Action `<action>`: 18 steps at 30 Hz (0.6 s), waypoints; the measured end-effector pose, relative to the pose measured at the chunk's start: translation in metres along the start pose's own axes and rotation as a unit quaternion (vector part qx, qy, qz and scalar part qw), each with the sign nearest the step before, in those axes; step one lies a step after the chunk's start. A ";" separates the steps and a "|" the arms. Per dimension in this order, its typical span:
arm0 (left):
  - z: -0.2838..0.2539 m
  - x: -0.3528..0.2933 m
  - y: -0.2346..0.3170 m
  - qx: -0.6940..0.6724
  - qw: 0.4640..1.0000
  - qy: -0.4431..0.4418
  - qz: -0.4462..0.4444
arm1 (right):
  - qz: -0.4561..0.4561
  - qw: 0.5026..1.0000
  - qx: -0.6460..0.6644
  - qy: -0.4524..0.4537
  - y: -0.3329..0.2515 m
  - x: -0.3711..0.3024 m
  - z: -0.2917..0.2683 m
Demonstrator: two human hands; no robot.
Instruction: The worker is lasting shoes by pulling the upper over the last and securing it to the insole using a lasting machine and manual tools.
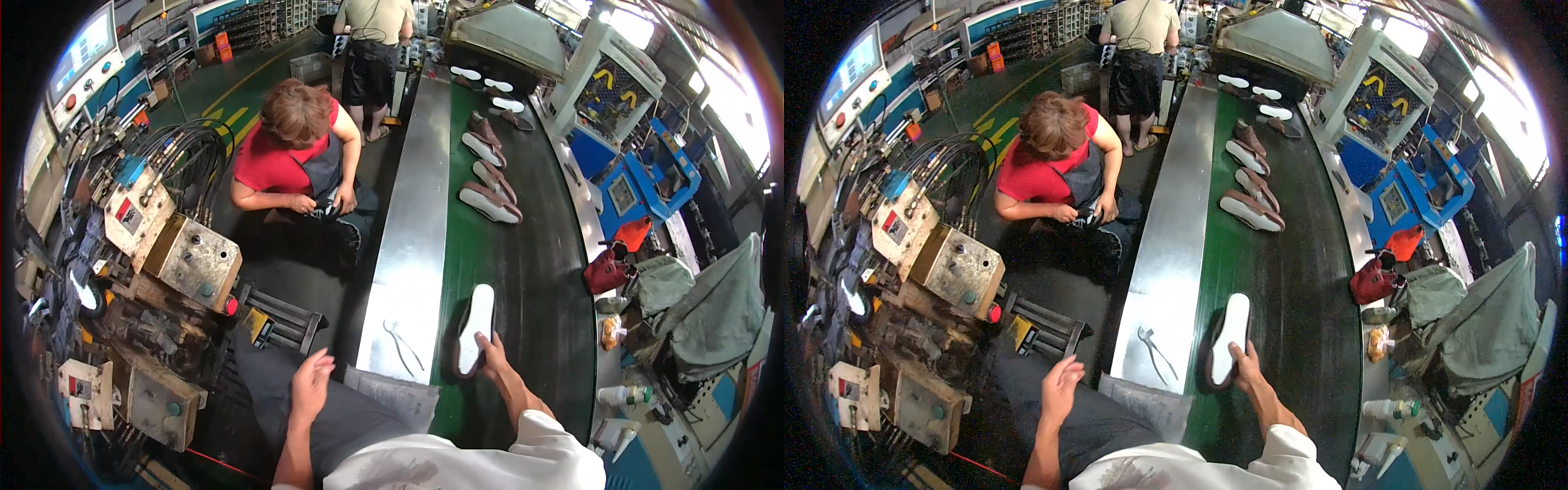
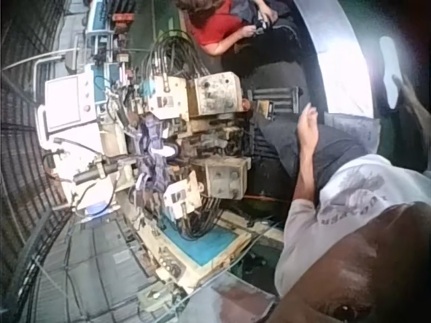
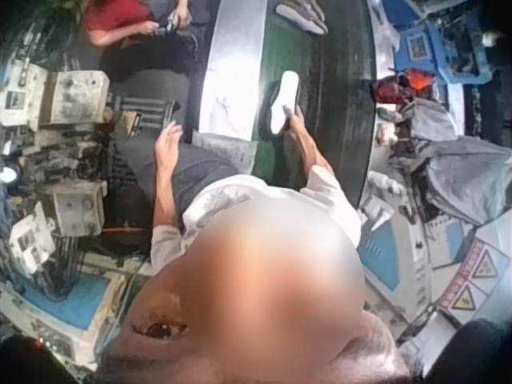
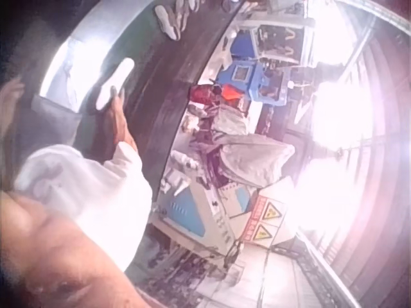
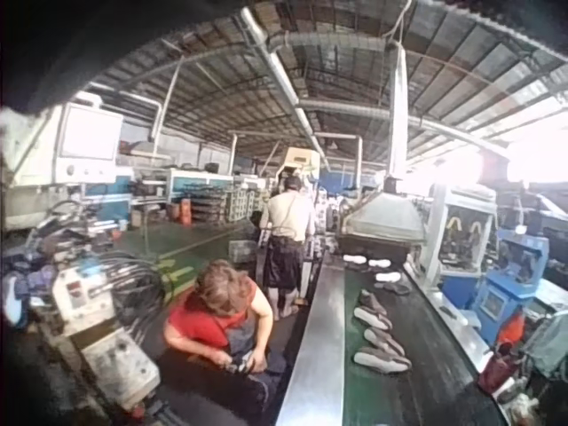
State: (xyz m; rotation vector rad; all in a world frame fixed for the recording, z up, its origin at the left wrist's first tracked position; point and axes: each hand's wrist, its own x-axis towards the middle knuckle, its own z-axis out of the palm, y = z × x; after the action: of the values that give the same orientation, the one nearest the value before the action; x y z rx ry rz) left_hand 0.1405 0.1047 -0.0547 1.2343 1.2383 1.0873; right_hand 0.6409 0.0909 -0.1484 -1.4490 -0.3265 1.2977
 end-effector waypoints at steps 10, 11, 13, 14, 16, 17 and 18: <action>0.001 0.028 0.076 -0.022 0.995 0.020 0.092 | 0.039 0.948 -0.007 -0.314 0.000 -0.169 0.264; -0.014 0.021 0.079 -0.019 0.993 0.041 0.111 | 0.032 0.925 -0.009 -0.378 0.004 -0.184 0.283; -0.044 -0.008 0.080 0.027 0.973 0.162 0.162 | 0.048 0.904 -0.062 -0.420 0.014 -0.209 0.313; -0.057 -0.025 0.077 -0.015 0.972 0.202 0.116 | 0.070 0.899 -0.089 -0.422 0.020 -0.218 0.324; -0.080 -0.063 0.070 -0.106 0.954 0.270 0.078 | 0.088 0.869 -0.114 -0.473 0.032 -0.231 0.335; -0.090 -0.081 0.066 -0.099 0.953 0.282 0.050 | 0.091 0.849 -0.131 -0.504 0.037 -0.237 0.337; -0.094 -0.094 0.062 -0.120 0.945 0.290 0.092 | 0.057 0.835 -0.161 -0.523 0.044 -0.243 0.338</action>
State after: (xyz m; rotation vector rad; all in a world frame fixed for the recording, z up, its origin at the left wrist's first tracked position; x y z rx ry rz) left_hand 0.0453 0.0207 0.0187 0.8776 1.3796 1.7702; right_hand 0.2557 0.0646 0.0130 -0.8700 -1.2400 2.1348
